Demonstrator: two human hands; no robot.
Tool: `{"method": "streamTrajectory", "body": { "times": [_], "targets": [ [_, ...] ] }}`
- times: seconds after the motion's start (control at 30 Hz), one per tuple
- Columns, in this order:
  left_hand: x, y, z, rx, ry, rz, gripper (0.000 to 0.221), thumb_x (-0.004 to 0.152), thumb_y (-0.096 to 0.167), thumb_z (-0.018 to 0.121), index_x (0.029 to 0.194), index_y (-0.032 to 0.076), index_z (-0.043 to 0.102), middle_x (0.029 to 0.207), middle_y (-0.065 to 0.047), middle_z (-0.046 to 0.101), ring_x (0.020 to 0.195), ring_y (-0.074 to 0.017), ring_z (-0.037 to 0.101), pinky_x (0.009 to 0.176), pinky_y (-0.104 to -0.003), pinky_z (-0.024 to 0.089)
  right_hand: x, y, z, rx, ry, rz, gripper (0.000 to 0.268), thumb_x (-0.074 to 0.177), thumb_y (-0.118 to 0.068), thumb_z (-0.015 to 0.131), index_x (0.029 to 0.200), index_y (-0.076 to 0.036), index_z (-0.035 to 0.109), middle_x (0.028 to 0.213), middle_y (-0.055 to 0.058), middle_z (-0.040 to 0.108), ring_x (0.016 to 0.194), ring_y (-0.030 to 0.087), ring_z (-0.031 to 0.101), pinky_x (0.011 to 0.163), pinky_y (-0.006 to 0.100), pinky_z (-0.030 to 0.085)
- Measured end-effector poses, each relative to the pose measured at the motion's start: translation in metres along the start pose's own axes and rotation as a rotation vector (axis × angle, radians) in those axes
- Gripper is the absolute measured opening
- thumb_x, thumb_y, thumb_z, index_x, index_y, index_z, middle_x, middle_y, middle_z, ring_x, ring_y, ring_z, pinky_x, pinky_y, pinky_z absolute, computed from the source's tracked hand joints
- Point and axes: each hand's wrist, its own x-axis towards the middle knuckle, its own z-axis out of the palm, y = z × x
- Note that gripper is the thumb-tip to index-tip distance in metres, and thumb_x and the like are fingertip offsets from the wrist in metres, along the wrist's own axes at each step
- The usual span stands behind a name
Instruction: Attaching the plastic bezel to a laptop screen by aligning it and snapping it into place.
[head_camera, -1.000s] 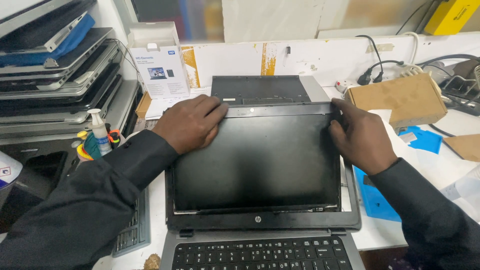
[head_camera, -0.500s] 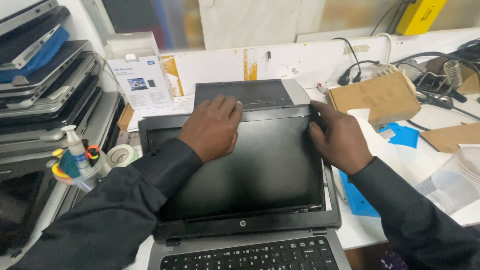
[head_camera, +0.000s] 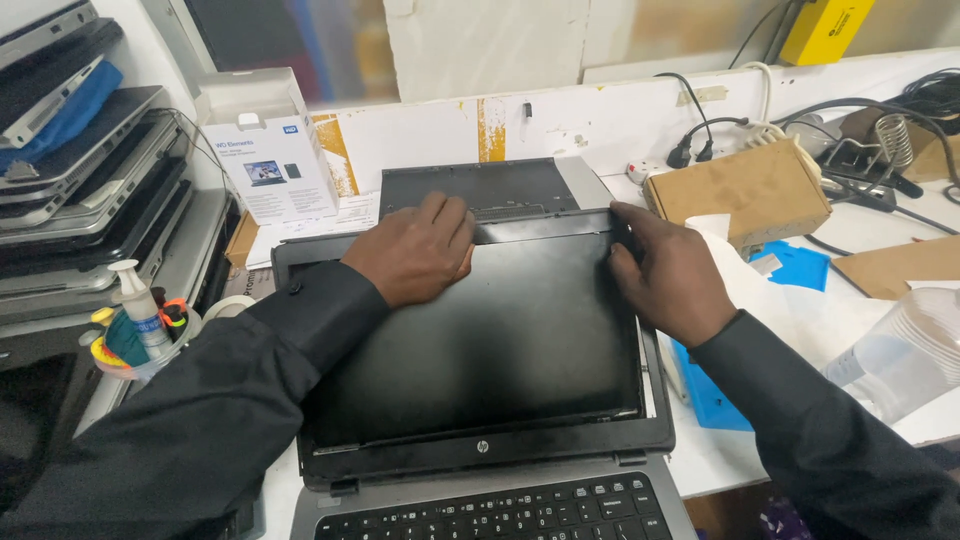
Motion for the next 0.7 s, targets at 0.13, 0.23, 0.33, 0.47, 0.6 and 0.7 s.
{"method": "streamTrajectory", "body": {
  "times": [0.13,0.23,0.33,0.47,0.6,0.7],
  "targets": [
    [0.002,-0.001,0.001,-0.18,-0.135,-0.072,0.023,0.089,0.029,0.055,0.086,0.006,0.054,0.087,-0.009,0.048,0.081,-0.0239,0.048,0.053,-0.035,0.045,-0.001,0.0,0.0,-0.013,-0.003,-0.036,0.049,0.08,-0.013,0.054,0.127,-0.001,0.056,0.087,0.019,0.068,0.075,0.039,0.062,0.065,0.046,0.047],
    [0.005,-0.002,0.001,-0.247,-0.205,-0.091,0.022,0.09,0.026,0.053,0.093,0.004,0.055,0.093,-0.011,0.048,0.083,-0.0269,0.05,0.046,-0.04,0.048,-0.001,0.003,0.003,-0.005,0.002,-0.049,0.049,0.08,-0.012,0.054,0.127,0.001,0.055,0.099,0.018,0.069,0.083,0.04,0.063,0.068,0.046,0.048],
    [0.016,0.002,0.019,-0.281,-0.266,-0.011,0.042,0.08,0.009,0.05,0.118,-0.006,0.054,0.094,-0.015,0.058,0.082,-0.0316,0.055,0.052,-0.044,0.05,0.0,-0.001,-0.001,0.007,-0.013,-0.07,0.048,0.081,-0.012,0.053,0.127,0.002,0.055,0.105,0.021,0.067,0.088,0.04,0.063,0.071,0.047,0.049],
    [0.019,0.004,0.027,-0.267,-0.192,0.049,0.007,0.082,0.0,0.049,0.08,0.0,0.055,0.074,-0.012,0.051,0.066,-0.0284,0.047,0.041,-0.041,0.038,0.001,0.002,0.0,0.002,-0.032,-0.042,0.05,0.083,-0.015,0.055,0.13,0.0,0.053,0.106,0.021,0.067,0.093,0.04,0.063,0.073,0.049,0.049],
    [0.018,0.007,0.016,-0.04,-0.092,0.176,0.009,0.082,-0.005,0.051,0.077,0.001,0.055,0.069,-0.008,0.047,0.059,-0.0202,0.042,0.035,-0.031,0.033,0.001,-0.002,0.0,-0.008,-0.026,-0.023,0.05,0.08,-0.014,0.054,0.128,0.0,0.055,0.102,0.019,0.068,0.085,0.041,0.063,0.068,0.048,0.048],
    [0.016,0.009,0.017,-0.072,-0.116,0.12,0.008,0.085,-0.001,0.049,0.088,0.0,0.057,0.078,-0.009,0.052,0.066,-0.022,0.046,0.042,-0.033,0.039,0.001,0.001,0.004,-0.006,0.004,-0.029,0.049,0.079,-0.013,0.054,0.126,-0.001,0.057,0.099,0.019,0.069,0.082,0.039,0.063,0.068,0.046,0.048]
  ]
}}
